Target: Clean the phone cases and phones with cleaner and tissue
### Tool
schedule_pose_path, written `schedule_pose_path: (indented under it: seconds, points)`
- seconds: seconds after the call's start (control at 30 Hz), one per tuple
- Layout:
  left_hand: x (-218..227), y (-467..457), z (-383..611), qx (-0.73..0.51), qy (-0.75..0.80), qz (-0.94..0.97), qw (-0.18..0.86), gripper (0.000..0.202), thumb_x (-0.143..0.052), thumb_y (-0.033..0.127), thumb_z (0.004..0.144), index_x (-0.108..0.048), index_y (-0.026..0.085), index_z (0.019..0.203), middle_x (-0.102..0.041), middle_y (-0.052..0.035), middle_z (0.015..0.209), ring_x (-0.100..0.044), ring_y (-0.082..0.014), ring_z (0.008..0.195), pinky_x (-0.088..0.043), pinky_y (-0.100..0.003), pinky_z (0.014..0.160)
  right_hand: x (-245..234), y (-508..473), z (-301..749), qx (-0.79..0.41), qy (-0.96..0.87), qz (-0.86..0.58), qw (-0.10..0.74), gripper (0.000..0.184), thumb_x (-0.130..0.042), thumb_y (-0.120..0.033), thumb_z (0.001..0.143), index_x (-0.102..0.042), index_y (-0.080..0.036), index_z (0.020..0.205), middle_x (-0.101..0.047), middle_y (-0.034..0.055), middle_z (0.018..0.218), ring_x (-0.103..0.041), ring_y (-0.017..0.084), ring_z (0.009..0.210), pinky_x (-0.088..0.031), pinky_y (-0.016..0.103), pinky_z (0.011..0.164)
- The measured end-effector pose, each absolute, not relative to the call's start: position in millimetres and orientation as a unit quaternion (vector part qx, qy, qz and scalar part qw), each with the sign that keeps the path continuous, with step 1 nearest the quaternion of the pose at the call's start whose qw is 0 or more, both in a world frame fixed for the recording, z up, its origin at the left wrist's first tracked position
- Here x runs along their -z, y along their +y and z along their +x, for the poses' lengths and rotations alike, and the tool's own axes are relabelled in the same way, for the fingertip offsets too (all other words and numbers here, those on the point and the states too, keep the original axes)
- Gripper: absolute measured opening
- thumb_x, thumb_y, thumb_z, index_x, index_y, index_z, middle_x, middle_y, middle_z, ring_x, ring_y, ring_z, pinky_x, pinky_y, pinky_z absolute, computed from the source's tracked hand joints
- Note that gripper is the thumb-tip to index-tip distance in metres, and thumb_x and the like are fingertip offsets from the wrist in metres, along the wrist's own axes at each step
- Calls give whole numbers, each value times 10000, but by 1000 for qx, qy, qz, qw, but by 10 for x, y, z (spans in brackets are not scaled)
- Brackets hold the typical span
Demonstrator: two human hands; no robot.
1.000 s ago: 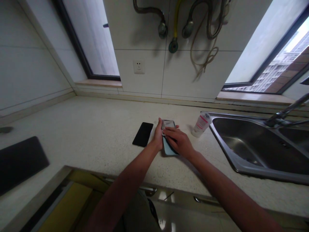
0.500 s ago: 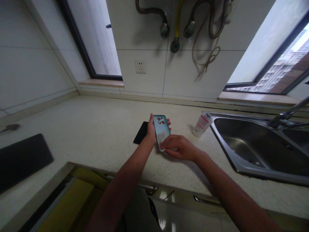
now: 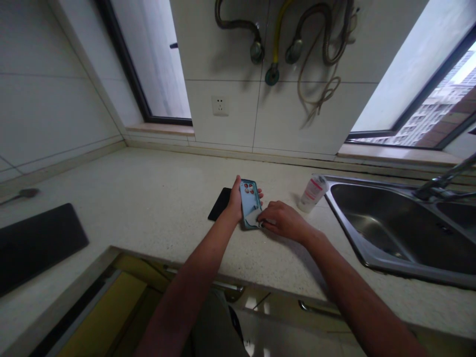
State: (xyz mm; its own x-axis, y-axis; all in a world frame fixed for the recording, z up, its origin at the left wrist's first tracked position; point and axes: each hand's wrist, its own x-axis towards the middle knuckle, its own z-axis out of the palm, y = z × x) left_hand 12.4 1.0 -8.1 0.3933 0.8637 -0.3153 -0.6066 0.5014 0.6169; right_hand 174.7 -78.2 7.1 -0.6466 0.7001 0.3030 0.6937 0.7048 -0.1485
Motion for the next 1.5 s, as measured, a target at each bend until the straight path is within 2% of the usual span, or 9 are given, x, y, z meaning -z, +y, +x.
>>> schedule_pose_path:
  seconds: [0.2, 0.37, 0.53, 0.67, 0.77, 0.93, 1.1, 1.33, 1.5]
  points:
    - [87, 9, 167, -447, 324, 204, 809, 615, -402, 711, 886, -630, 142, 846, -682, -101, 707, -663, -209, 587, -533, -320, 567, 16, -747, 1647, 46, -893, -425, 140, 151, -646, -121, 821, -742, -213, 894, -730, 70, 826, -613, 212, 805, -398, 315, 726]
    - [58, -99, 297, -387, 304, 192, 849, 554, -407, 615, 940, -571, 164, 663, -581, -37, 525, -544, -137, 422, -480, -256, 514, 109, -652, 1698, 96, -829, -501, 227, 177, -578, -110, 867, -720, -213, 891, -730, 82, 872, -599, 224, 819, -401, 317, 707]
    - [37, -264, 418, -322, 300, 211, 873, 552, -419, 635, 930, -644, 157, 773, -651, -62, 615, -632, -178, 535, -513, -286, 589, 162, -566, 1778, 135, -758, -559, 307, 179, -540, -150, 898, -712, -202, 899, -721, 92, 828, -587, 232, 783, -402, 323, 681]
    - [37, -280, 416, -324, 280, 219, 877, 561, -417, 655, 921, -661, 158, 825, -673, -75, 653, -664, -201, 600, -529, -308, 628, 173, -551, 1786, 133, -747, -545, 357, 197, -517, -178, 914, -708, -203, 955, -724, 97, 863, -590, 239, 807, -426, 340, 719]
    - [52, -266, 408, -324, 284, 215, 877, 550, -452, 664, 901, -644, 165, 776, -668, -78, 641, -671, -212, 619, -532, -317, 635, 162, -565, 1764, 116, -748, -526, 388, 205, -511, -189, 917, -706, -197, 980, -723, 107, 899, -598, 255, 850, -446, 366, 766]
    - [82, -285, 425, -317, 297, 221, 873, 507, -569, 663, 841, -612, 174, 715, -652, -67, 614, -674, -217, 644, -523, -302, 630, 176, -591, 1730, 57, -764, -480, 427, 225, -509, -161, 901, -712, -216, 981, -721, 103, 936, -625, 255, 900, -481, 387, 819]
    - [74, -286, 433, -326, 279, 220, 876, 524, -576, 684, 825, -622, 170, 734, -647, -49, 624, -666, -205, 638, -510, -299, 641, 248, -595, 1713, 25, -777, -419, 469, 254, -518, -117, 885, -708, -226, 1014, -734, 85, 1005, -659, 238, 938, -518, 388, 838]
    - [104, -230, 401, -374, 274, 230, 856, 561, -650, 707, 745, -659, 146, 757, -644, -44, 618, -657, -207, 644, -493, -301, 642, 249, -646, 1600, -14, -802, -350, 484, 238, -548, -143, 899, -720, -254, 1020, -746, 59, 984, -676, 221, 942, -528, 400, 860]
    - [146, -163, 372, -390, 269, 232, 850, 573, -616, 711, 770, -661, 140, 765, -646, -47, 623, -650, -199, 626, -482, -292, 630, 252, -646, 1616, -20, -813, -360, 458, 230, -557, -147, 892, -723, -238, 1023, -748, 70, 965, -672, 226, 915, -529, 403, 834]
